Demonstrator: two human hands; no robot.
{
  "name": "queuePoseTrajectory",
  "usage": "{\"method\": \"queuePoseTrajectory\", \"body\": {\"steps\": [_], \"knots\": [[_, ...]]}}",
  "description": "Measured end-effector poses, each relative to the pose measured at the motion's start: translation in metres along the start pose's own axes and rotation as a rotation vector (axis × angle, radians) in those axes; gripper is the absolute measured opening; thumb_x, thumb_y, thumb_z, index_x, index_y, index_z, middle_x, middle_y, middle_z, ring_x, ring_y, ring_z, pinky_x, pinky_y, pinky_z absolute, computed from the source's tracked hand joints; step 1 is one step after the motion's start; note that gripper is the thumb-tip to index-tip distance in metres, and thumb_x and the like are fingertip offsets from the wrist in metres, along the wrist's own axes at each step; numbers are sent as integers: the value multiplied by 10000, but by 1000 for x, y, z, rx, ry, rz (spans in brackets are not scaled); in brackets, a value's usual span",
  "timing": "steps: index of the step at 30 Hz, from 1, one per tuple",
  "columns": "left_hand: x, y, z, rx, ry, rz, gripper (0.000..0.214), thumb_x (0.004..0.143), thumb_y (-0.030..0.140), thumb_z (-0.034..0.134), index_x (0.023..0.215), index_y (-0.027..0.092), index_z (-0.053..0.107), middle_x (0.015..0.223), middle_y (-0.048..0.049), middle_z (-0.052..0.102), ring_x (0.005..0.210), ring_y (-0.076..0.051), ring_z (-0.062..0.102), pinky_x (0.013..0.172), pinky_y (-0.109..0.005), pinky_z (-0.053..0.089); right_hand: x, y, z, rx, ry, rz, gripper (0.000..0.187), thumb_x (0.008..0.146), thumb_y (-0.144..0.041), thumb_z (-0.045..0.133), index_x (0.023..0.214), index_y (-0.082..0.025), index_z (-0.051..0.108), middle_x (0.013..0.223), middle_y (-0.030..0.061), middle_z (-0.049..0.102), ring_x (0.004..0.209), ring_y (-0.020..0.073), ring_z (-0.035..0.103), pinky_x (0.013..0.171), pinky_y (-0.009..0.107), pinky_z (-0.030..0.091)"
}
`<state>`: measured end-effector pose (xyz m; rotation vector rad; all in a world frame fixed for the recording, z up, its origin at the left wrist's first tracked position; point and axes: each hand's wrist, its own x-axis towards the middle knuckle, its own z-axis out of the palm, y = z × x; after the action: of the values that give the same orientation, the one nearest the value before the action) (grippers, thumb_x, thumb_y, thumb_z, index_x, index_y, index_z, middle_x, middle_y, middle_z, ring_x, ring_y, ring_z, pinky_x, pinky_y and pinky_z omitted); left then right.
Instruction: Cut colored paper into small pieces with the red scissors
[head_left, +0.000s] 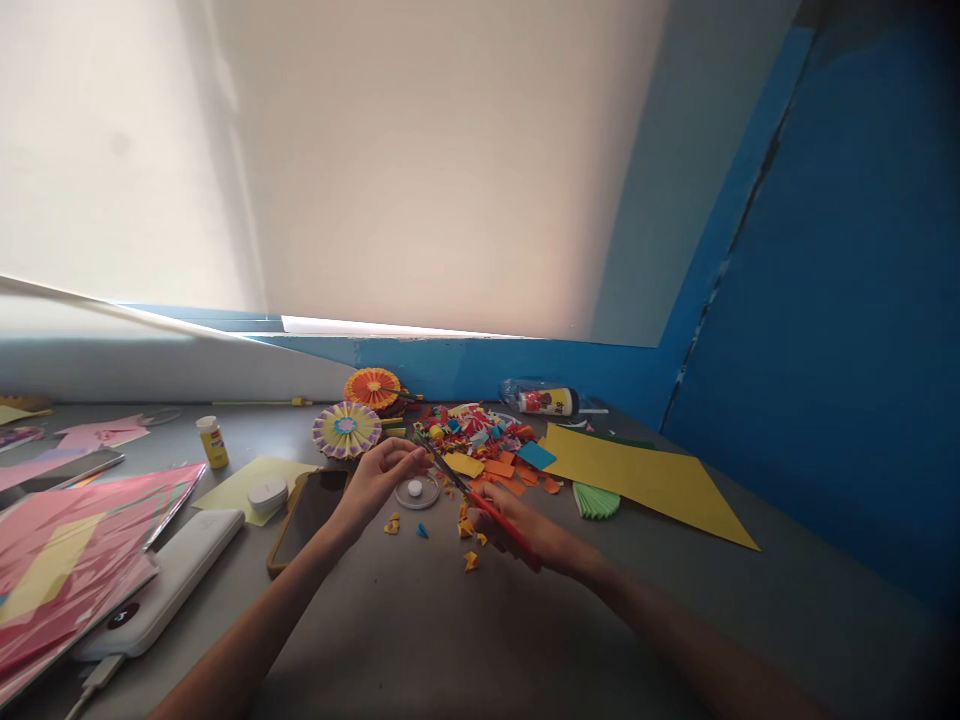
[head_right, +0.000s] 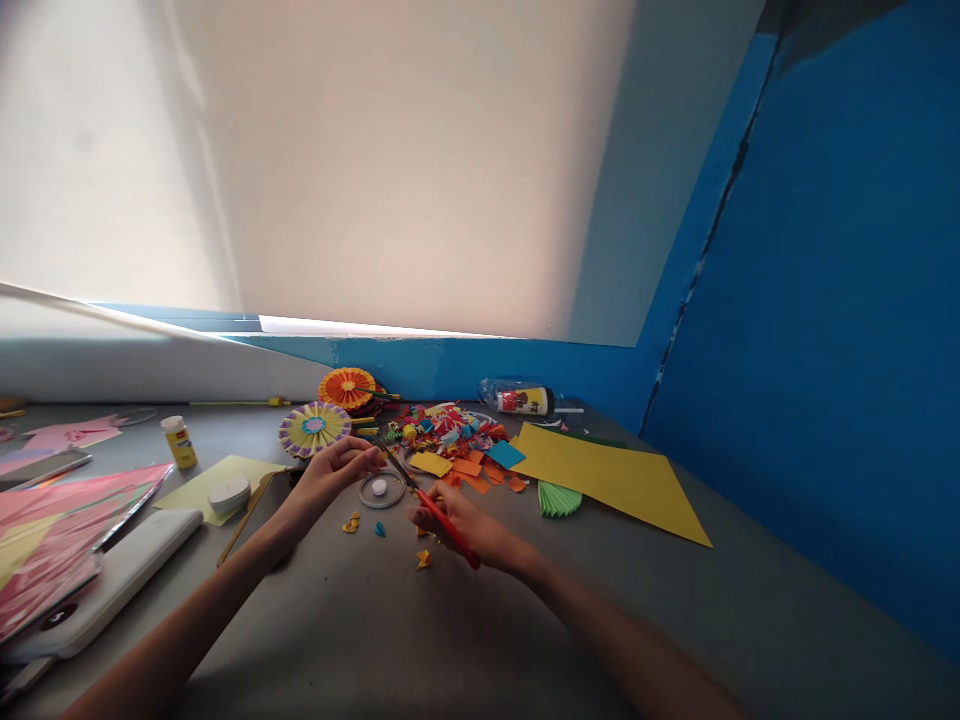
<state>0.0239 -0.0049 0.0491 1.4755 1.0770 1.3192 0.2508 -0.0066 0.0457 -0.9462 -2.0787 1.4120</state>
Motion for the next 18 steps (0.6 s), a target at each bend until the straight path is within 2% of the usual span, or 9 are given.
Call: {"method": "queuePoseTrajectory", "body": {"steps": [5, 12, 14, 18], "knots": [[-4, -1, 3, 37, -95, -9, 371, 805, 481, 582, 986, 169, 668, 1005, -81, 708, 987, -229, 632, 826, -280, 468, 1, 1, 0, -8, 32, -16, 439, 790, -618, 531, 820, -194, 420, 680, -34, 464, 540, 79, 415, 488, 209, 345], [4, -4, -11, 129, -61, -27, 392, 781, 489, 600, 976, 161, 689, 912, -74, 713, 878, -205, 635, 753, -260, 468, 0, -5, -3, 111, 7, 32, 461, 702, -592, 645, 811, -188, 452, 752, -3, 535, 657, 110, 525, 542, 206, 385], [6, -2, -17, 216, -112, -2, 386, 791, 490, 580, 951, 156, 691, 885, -71, 714, 838, -195, 634, 723, -253, 464, 3, -4, -3, 142, 40, 47, 470, 685, -599, 654, 793, -193, 444, 741, -7, 525, 628, 102, 511, 516, 200, 374], [6, -4, -31, 528, -242, 19, 377, 783, 500, 565, 821, 153, 707, 770, -58, 714, 737, -192, 636, 667, -249, 450, 10, 1, -7, 89, 203, 43, 491, 677, -644, 624, 742, -202, 419, 714, -6, 495, 610, 111, 487, 498, 212, 374]]}}
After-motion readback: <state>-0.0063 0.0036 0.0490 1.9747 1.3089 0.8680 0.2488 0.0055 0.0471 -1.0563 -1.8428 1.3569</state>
